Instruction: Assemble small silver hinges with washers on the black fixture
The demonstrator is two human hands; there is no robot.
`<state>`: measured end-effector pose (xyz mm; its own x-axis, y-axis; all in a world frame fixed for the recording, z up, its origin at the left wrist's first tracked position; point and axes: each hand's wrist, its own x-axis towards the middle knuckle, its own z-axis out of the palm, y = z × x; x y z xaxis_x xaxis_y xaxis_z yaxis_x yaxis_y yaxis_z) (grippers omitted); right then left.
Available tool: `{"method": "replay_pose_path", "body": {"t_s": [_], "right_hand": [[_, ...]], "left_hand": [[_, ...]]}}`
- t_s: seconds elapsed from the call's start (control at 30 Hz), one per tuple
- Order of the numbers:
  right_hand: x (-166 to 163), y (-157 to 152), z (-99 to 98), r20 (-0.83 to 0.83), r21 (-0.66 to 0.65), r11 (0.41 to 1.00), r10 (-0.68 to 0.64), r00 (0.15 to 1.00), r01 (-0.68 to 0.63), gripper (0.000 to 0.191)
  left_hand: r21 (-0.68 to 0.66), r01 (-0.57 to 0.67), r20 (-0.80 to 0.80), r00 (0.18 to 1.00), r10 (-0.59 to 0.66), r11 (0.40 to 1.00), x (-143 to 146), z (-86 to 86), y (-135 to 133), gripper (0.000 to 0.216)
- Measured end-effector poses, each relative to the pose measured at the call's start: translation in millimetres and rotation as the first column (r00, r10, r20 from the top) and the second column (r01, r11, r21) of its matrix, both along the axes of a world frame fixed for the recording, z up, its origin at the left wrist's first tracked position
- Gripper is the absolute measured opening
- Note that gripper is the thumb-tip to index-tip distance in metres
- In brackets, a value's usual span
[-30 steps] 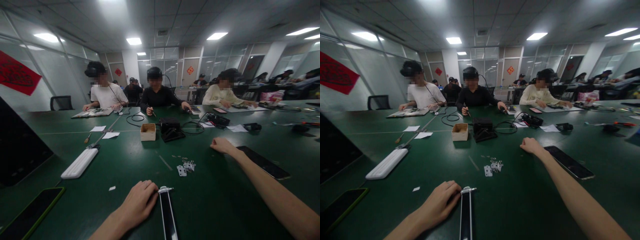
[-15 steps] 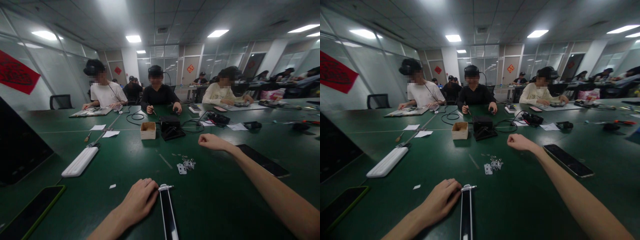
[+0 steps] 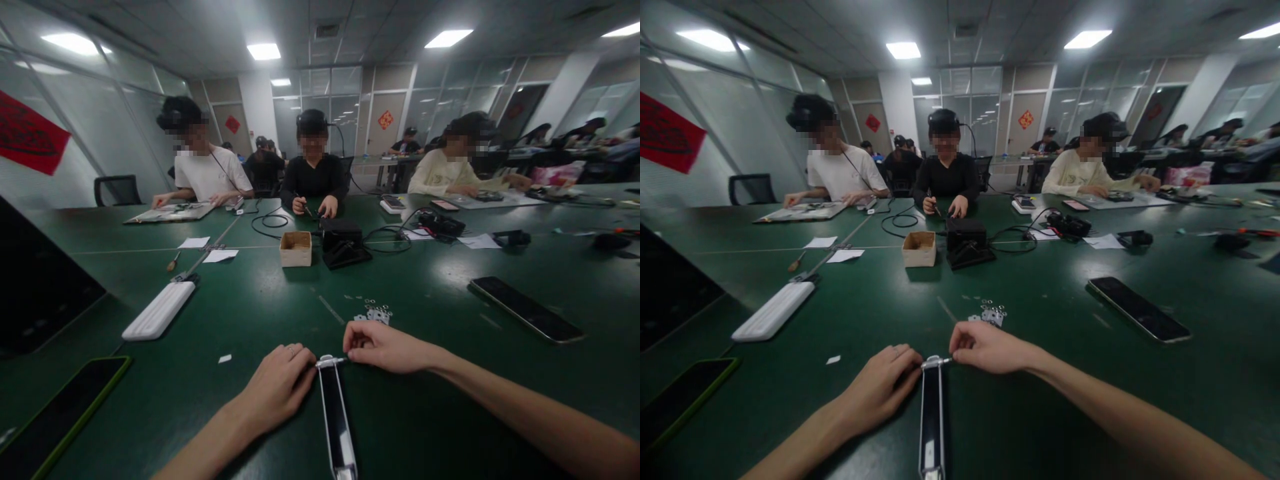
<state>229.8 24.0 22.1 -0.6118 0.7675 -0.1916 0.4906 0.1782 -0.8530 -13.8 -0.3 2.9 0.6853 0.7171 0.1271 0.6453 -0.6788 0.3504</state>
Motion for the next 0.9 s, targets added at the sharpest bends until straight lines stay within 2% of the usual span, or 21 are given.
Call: {"method": "replay_pose_path", "body": {"t_s": [0.4,0.7,0.9], "right_hand": [[-1,0,-0.4,-0.001,-0.035,0.999,0.004,1.0,-0.004,0.016],[-9,-6,-13.6,-0.125,-0.074,0.993,-0.105,0.987,0.096,0.016],[-8,-6,-11.5,-0.095,-0.06,0.993,-0.111,0.989,0.106,0.017]], "left_hand": [[0.011,0.005,0.013,1.0,-0.005,1.0,-1,-2.3,0,0.016],[0.017,0.018,-0.002,1.0,-0.017,1.0,0,-2.0,1,0.014],[0.011,0.019,0.009,1.0,-0.019,1.0,0,-4.2,2,0.014]]}}
